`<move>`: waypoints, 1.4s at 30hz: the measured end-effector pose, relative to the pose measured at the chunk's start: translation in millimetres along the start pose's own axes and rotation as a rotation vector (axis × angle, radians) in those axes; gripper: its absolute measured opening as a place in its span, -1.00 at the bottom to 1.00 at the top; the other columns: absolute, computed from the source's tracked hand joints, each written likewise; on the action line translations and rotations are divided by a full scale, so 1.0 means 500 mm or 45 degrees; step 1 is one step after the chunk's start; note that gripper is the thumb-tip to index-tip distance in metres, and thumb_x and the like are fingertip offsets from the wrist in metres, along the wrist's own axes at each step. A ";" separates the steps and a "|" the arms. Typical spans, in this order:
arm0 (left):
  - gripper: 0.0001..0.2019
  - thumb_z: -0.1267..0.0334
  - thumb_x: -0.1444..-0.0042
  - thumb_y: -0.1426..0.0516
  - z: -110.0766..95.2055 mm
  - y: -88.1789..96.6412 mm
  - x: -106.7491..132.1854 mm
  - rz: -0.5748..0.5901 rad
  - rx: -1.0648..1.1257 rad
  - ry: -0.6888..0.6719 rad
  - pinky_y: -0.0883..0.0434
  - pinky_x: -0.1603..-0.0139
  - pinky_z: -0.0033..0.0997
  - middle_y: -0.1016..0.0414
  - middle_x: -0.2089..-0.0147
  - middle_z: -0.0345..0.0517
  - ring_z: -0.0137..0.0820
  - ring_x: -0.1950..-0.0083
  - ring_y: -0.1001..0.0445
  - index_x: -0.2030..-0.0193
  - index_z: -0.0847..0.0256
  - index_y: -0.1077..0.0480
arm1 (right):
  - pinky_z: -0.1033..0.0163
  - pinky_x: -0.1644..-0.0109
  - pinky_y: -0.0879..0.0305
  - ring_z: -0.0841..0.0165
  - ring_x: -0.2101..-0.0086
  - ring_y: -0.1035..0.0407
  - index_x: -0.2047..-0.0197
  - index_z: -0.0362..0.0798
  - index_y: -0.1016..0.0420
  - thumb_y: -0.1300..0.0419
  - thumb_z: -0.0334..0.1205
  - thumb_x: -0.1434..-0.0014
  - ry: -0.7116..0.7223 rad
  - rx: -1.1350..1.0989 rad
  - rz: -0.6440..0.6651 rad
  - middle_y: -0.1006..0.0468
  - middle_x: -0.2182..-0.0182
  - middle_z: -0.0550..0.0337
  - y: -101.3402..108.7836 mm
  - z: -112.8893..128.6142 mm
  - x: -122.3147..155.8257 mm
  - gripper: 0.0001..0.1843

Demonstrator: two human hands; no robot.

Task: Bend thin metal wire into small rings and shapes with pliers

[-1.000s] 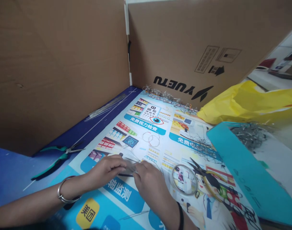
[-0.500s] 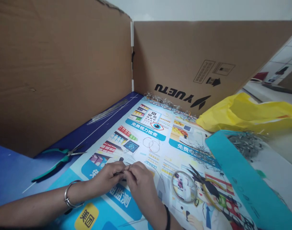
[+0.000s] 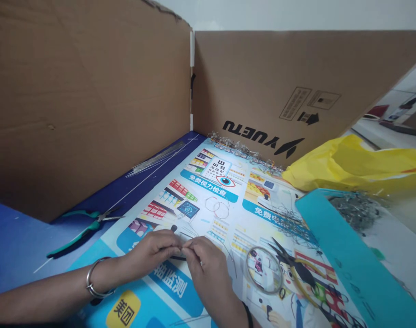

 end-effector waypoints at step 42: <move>-0.82 0.32 -0.21 -0.06 -0.004 -0.008 0.004 0.044 -0.095 -0.010 -0.30 0.29 -0.49 -0.44 0.41 -0.20 -0.47 0.34 -0.39 0.39 0.23 -0.41 | 0.32 0.25 -0.36 0.40 0.35 -0.43 0.40 -0.01 -0.50 -0.16 -0.29 -0.16 -0.136 -0.126 0.068 -0.54 0.41 0.22 0.011 -0.015 0.002 -0.87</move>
Point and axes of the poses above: each hand's wrist, its own x-axis away from the middle knuckle, its own y-axis out of the back of the hand, z = x × y, the point moved 2 cm from there along -x, towards the middle knuckle
